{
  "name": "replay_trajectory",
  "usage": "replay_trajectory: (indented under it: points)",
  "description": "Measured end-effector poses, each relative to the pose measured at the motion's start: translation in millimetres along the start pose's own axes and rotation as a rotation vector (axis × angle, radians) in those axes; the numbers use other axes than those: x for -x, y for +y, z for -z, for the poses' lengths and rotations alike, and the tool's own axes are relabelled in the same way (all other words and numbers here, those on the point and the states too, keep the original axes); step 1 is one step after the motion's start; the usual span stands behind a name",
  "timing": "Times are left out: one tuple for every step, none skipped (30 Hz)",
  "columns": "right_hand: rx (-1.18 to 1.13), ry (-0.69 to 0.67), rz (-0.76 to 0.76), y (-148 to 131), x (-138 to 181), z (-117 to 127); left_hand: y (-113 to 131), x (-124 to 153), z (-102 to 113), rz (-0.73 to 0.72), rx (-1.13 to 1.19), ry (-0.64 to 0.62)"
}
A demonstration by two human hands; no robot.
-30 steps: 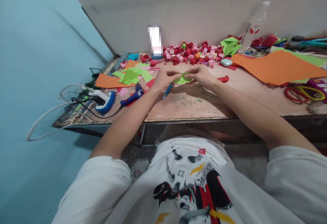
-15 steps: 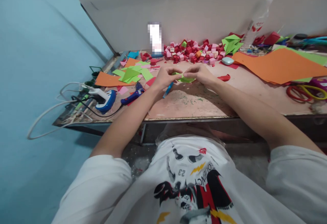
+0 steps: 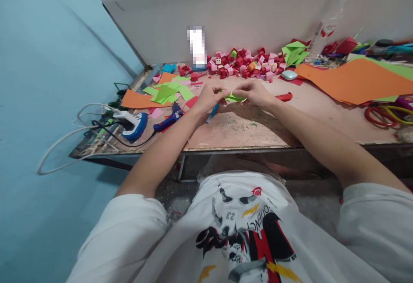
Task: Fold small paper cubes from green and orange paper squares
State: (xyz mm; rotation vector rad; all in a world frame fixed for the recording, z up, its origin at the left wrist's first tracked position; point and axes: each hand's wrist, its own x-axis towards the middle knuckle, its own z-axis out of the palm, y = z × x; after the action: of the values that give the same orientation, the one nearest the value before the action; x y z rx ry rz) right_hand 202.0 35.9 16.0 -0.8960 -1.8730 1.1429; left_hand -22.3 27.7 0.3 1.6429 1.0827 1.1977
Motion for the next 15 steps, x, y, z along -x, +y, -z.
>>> replay_trajectory:
  points:
    - [-0.002,-0.011,0.0,-0.1,0.0,0.3,2.8,1.2,-0.8,0.003,-0.01,0.016]
    - [-0.001,-0.02,0.002,-0.2,0.0,0.8,5.5,2.6,-1.4,0.008,-0.016,0.03]
    - [0.001,-0.026,0.003,-0.4,0.1,1.3,7.7,4.1,-1.7,0.013,-0.015,0.041]
    - [0.004,-0.028,0.001,-0.6,0.3,1.8,9.3,5.5,-1.7,0.018,-0.004,0.044]
    - [0.009,-0.024,-0.004,-1.0,0.5,2.4,10.0,6.8,-1.5,0.023,0.015,0.037]
    - [0.011,-0.017,-0.014,-1.5,0.9,2.8,9.9,7.7,-0.9,0.023,0.035,0.02]
    - [0.01,-0.005,-0.028,-2.0,1.2,3.2,9.2,8.4,-0.1,0.018,0.05,-0.004]
    - [0.004,0.009,-0.049,-2.6,1.5,3.4,8.0,8.9,0.7,0.006,0.062,-0.033]
    - [-0.008,0.026,-0.074,-3.1,1.6,3.5,6.7,9.1,1.4,-0.009,0.07,-0.063]
    - [-0.024,0.039,-0.101,-3.4,1.5,3.5,5.5,9.3,2.0,-0.028,0.075,-0.088]
    - [-0.042,0.05,-0.126,-3.4,1.2,3.4,4.5,9.4,2.3,-0.047,0.078,-0.105]
    - [-0.058,0.055,-0.148,-3.2,0.6,3.2,4.0,9.6,2.4,-0.065,0.081,-0.117]
    - [-0.071,0.057,-0.17,-2.7,-0.1,2.9,3.8,9.7,2.3,-0.076,0.082,-0.125]
    - [-0.078,0.055,-0.19,-2.0,-0.8,2.5,3.8,9.9,2.2,-0.08,0.079,-0.131]
    - [-0.083,0.054,-0.209,-1.4,-1.5,2.0,4.0,10.0,2.0,-0.079,0.073,-0.136]
